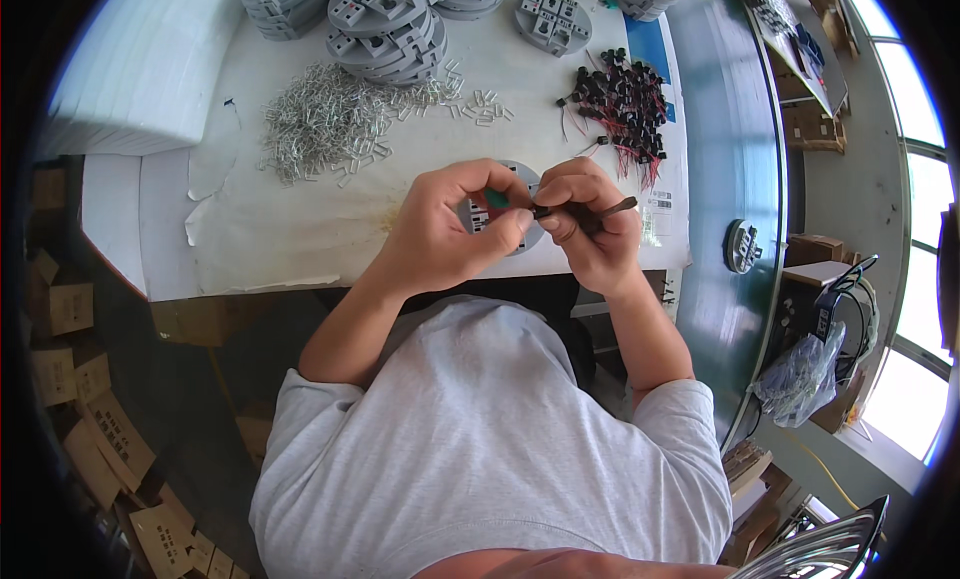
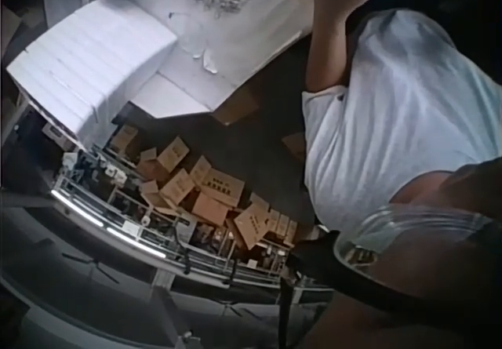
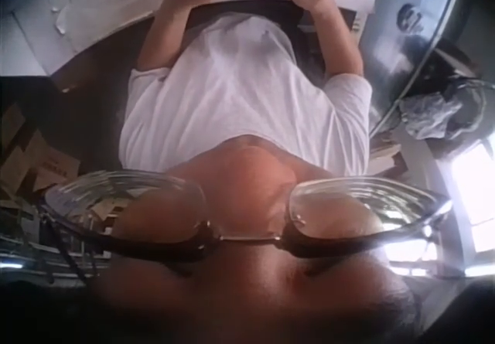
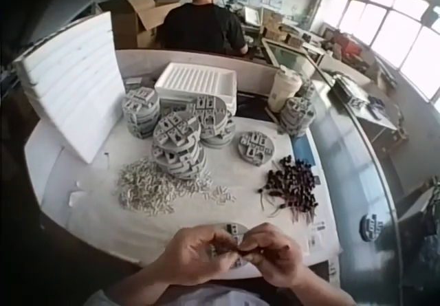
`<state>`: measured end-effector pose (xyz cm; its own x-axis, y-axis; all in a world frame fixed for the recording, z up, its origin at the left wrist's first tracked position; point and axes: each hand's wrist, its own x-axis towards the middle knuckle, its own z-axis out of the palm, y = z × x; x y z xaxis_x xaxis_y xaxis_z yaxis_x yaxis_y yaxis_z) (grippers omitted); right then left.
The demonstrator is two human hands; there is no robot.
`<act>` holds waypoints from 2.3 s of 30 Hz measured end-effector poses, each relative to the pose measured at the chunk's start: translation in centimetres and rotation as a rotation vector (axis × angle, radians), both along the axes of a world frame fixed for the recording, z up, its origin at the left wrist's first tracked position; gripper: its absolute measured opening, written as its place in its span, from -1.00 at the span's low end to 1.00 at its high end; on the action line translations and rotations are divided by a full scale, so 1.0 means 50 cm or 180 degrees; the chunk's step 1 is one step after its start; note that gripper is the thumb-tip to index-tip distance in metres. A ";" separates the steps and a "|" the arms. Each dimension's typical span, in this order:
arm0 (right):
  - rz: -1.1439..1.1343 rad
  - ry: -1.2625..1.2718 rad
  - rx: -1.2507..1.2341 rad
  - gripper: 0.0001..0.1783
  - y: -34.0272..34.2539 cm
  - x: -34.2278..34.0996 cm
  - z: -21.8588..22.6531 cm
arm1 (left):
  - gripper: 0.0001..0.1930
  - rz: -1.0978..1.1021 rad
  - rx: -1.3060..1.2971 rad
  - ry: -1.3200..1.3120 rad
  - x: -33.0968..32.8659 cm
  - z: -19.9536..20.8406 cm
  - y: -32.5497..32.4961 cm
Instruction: Assemble small electronic or mechanical components into circular plastic housings at a production workstation.
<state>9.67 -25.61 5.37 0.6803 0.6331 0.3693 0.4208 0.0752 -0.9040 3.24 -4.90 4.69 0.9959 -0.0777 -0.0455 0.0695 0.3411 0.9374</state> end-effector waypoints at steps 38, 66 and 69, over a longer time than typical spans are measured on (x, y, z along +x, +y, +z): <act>-0.0108 0.0464 -0.0026 -0.80 -0.015 -0.001 -0.009 | -0.86 0.0196 0.1204 -0.0445 0.000 -0.005 -0.009; -0.0987 -0.1766 -0.2272 -0.66 -0.045 -0.068 -0.034 | -0.14 0.0671 0.3199 -0.1314 -0.039 -0.066 -0.010; -0.0719 -0.1563 -0.2237 -0.66 -0.044 -0.035 -0.017 | -0.15 0.0636 0.3175 -0.1288 -0.034 -0.065 -0.006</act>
<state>7.94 -27.83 4.53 0.6834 0.6933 0.2287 0.7111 -0.5612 -0.4235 1.53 -5.19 1.42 0.9419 -0.0231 0.3352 -0.2782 -0.6132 0.7393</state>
